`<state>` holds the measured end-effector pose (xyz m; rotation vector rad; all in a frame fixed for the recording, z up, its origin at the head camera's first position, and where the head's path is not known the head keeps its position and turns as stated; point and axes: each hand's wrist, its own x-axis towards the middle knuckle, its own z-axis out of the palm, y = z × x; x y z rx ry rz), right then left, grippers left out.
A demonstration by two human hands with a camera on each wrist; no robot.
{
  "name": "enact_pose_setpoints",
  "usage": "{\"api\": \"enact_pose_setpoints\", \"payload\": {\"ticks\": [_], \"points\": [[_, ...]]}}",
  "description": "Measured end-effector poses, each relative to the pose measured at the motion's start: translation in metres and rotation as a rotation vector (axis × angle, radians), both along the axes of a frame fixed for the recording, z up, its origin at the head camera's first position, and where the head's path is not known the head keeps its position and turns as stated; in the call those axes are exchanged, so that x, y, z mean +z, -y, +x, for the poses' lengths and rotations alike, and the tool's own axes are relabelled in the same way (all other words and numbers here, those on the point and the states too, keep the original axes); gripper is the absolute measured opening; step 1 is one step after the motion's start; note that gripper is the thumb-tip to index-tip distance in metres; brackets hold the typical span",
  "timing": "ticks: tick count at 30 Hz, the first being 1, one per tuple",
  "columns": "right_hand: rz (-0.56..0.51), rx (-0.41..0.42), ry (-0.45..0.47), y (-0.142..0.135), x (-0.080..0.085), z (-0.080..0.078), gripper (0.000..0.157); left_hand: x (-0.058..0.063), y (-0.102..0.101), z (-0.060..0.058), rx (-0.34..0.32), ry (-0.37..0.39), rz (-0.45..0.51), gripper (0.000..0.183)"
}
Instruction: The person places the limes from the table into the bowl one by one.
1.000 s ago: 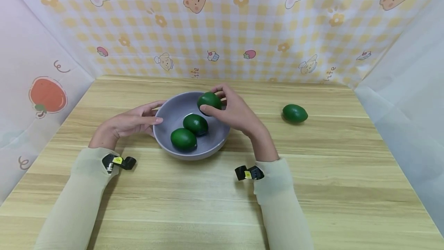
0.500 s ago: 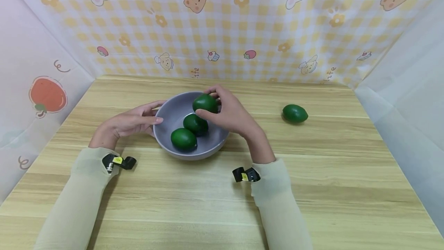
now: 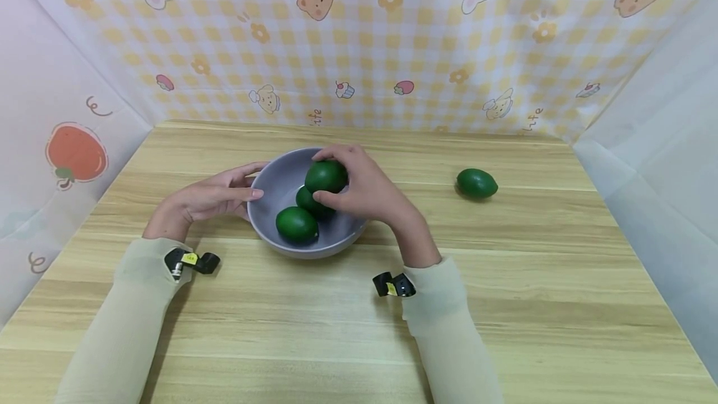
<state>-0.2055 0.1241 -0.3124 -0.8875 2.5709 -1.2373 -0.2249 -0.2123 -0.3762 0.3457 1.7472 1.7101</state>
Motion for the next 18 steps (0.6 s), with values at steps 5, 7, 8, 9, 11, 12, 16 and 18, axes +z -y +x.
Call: {"api": "enact_pose_setpoints", "payload": {"ticks": [5,7,8,9,11,12,16,18], "points": [[0.017,0.014,-0.007,0.0014,0.0022,0.0028,0.056,-0.0014,0.001,-0.001,0.004,0.008,0.007,0.078],[0.019,0.02,-0.008,0.0019,0.0042,0.0045,0.056,-0.0011,0.0012,-0.001,0.004,0.01,0.008,0.079],[0.018,0.022,-0.008,0.0021,0.0053,0.0052,0.056,-0.0009,0.0012,-0.0008,0.004,0.011,0.008,0.079],[0.018,0.025,-0.011,0.0022,0.0061,0.0058,0.056,-0.0007,0.0012,-0.0008,0.005,0.012,0.008,0.079],[0.018,0.029,-0.019,0.0027,0.007,0.0067,0.056,-0.0002,0.0011,-0.0005,0.004,0.013,0.008,0.08],[0.018,0.031,-0.023,0.003,0.0074,0.0073,0.055,-0.0001,0.001,-0.0005,0.004,0.013,0.007,0.08],[0.007,0.044,-0.041,0.0048,0.0084,0.0093,0.048,0.0003,0.0006,-0.0003,-0.001,0.01,0.008,0.079],[-0.002,0.043,-0.049,0.0055,0.0087,0.0098,0.041,0.0003,0.0006,-0.0003,-0.001,0.01,0.009,0.078]]}}
